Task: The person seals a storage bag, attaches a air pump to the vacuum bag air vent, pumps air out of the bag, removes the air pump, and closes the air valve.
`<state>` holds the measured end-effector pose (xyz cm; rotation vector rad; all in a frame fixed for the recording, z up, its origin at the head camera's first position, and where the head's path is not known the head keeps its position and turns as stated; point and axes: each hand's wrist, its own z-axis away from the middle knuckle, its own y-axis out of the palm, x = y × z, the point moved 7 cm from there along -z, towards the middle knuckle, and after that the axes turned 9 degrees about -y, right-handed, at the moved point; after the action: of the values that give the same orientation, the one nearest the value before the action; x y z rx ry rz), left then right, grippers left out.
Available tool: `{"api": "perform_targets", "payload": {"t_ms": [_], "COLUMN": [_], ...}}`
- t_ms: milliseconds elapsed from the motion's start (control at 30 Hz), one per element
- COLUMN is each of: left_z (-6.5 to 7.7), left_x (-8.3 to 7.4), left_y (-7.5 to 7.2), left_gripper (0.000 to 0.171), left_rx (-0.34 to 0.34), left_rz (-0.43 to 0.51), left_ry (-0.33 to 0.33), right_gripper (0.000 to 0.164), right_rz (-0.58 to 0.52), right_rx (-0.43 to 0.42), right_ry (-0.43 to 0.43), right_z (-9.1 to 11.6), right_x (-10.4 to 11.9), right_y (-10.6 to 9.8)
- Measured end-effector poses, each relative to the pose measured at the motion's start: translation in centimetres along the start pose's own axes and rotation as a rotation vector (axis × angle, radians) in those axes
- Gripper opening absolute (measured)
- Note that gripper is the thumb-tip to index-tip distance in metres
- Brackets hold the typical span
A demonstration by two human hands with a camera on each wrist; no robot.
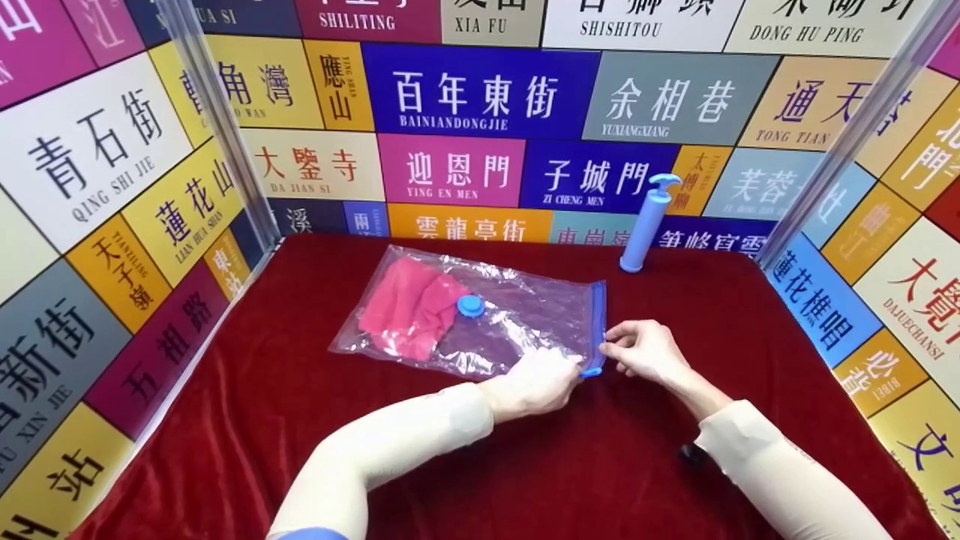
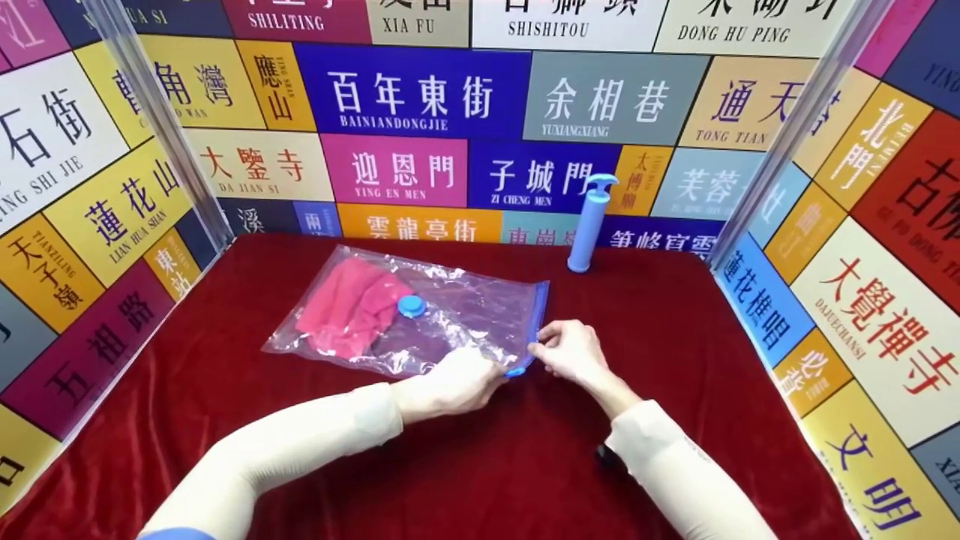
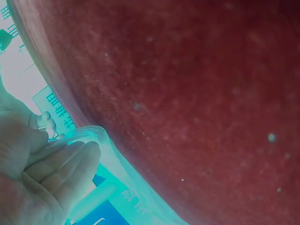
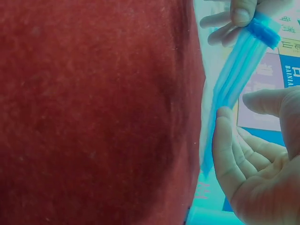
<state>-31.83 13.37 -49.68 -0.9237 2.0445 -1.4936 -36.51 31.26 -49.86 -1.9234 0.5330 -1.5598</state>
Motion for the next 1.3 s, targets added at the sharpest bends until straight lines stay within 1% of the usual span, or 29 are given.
{"api": "perform_targets", "payload": {"t_ms": [100,200,267,367,467,533,600,733,833,900,1067,1200,1300], "left_z": [0.0,0.1,0.2,0.3,0.1,0.0,-0.1,-0.3,-0.3,-0.4,-0.7,-0.9,-0.9], "left_x": [0.1,0.1,0.2,0.4,0.5,0.7,0.8,0.9,1.0,1.1,1.4,1.8,2.0], "left_y": [-0.1,-0.3,-0.5,-0.8,-0.9,-1.0,-0.9,-0.9,-0.9,-1.0,-1.0,-0.9,-1.0], "left_gripper": [0.019,0.019,0.019,0.019,0.021,0.023,0.024,0.025,0.023,0.022,0.02,0.019,0.018], "left_rx": [-0.001,-0.032,-0.061,-0.092,-0.084,-0.068,-0.053,-0.027,-0.009,0.001,0.021,0.043,0.039], "left_rz": [0.019,0.03,0.034,0.03,0.022,0.026,0.03,0.036,0.044,0.055,0.086,0.117,0.123], "left_ry": [-0.013,-0.006,-0.003,-0.007,-0.023,-0.041,-0.056,-0.072,-0.073,-0.076,-0.082,-0.09,-0.088], "right_gripper": [0.028,0.023,0.019,0.014,0.017,0.022,0.026,0.031,0.035,0.036,0.032,0.029,0.027], "right_rz": [-0.011,-0.019,0.006,0.049,0.06,0.034,0.008,-0.052,-0.055,-0.03,0.032,0.091,0.125], "right_rx": [0.001,0.015,0.022,0.023,0.025,0.039,0.062,0.118,0.147,0.152,0.122,0.051,0.003], "right_ry": [-0.048,-0.107,-0.168,-0.297,-0.431,-0.489,-0.531,-0.581,-0.634,-0.676,-0.779,-0.883,-0.957], "right_z": [0.1,0.1,0.1,0.2,0.4,0.5,0.6,0.7,0.9,1.0,1.2,1.4,1.6], "right_x": [0.8,1.6,2.1,3.1,4.1,4.6,5.0,5.4,5.9,6.3,7.2,8.2,8.7], "right_y": [-0.2,-0.2,-0.3,-0.4,-0.4,-0.3,-0.2,0.2,0.6,0.7,1.0,0.9,0.8]}}
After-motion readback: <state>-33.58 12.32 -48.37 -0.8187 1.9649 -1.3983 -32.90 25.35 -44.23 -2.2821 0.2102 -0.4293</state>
